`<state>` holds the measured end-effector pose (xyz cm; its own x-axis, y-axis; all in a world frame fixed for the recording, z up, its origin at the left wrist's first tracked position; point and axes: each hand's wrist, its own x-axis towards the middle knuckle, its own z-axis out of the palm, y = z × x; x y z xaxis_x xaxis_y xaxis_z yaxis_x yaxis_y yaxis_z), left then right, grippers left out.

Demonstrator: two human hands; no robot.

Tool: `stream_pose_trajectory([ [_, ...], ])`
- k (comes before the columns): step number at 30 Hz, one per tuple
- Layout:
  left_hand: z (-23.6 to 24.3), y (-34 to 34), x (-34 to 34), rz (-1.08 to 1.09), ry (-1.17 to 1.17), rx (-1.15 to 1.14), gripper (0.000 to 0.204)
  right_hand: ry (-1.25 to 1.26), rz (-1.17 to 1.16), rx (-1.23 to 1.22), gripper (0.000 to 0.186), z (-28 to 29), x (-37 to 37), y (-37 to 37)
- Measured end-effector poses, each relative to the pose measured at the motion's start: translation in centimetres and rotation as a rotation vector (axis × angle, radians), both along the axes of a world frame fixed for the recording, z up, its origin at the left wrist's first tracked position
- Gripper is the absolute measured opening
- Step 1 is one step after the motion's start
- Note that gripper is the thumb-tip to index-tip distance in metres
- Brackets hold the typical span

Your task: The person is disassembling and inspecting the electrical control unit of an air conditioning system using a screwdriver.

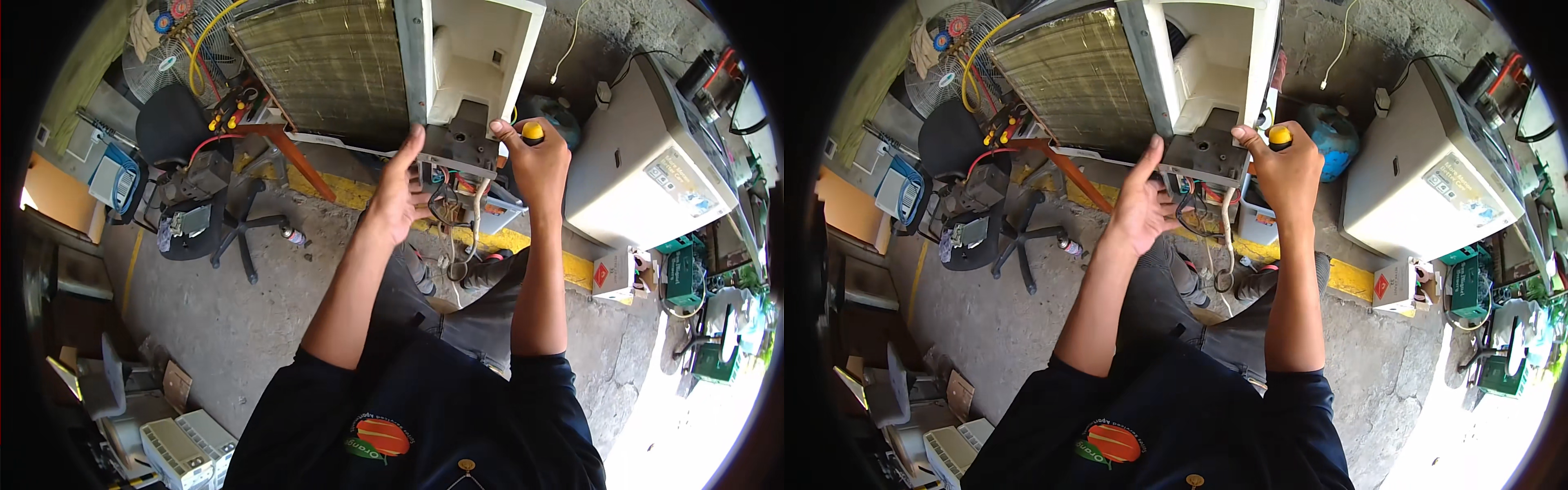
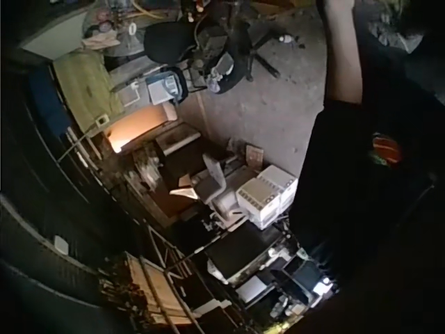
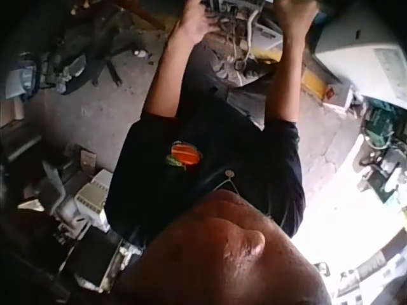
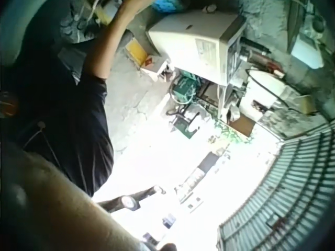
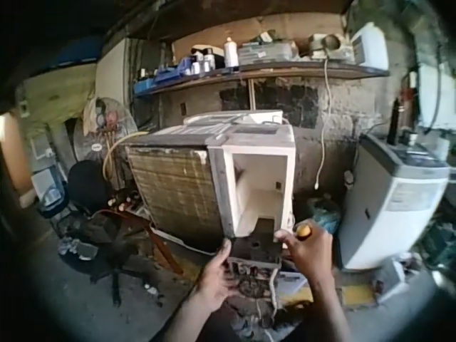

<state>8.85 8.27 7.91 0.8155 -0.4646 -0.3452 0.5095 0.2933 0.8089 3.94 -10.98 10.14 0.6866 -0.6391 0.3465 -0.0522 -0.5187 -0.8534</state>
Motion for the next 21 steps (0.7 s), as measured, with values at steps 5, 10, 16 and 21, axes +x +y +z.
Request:
stream_pose_trajectory([
  [5, 0.4, 1.2, 2.2, -0.199, 0.063, -0.047, 0.052, 0.043, 0.048, 0.033, 0.045, 0.7, 0.1, 0.5],
  [10, -1.5, 1.4, 3.0, -0.257, 0.023, -0.065, 0.042, 0.033, 0.050, -0.048, 0.044, 1.5, 0.0, 0.1],
  [16, -1.8, 3.3, 2.4, -0.243, 0.031, -0.027, 0.039, 0.066, 0.079, -0.140, 0.039, 1.6, 0.4, -0.1],
  [21, -0.6, 1.9, 2.3, -0.196, 0.095, -0.056, 0.040, 0.073, 0.122, -0.054, 0.036, -0.3, 0.7, -1.1],
])
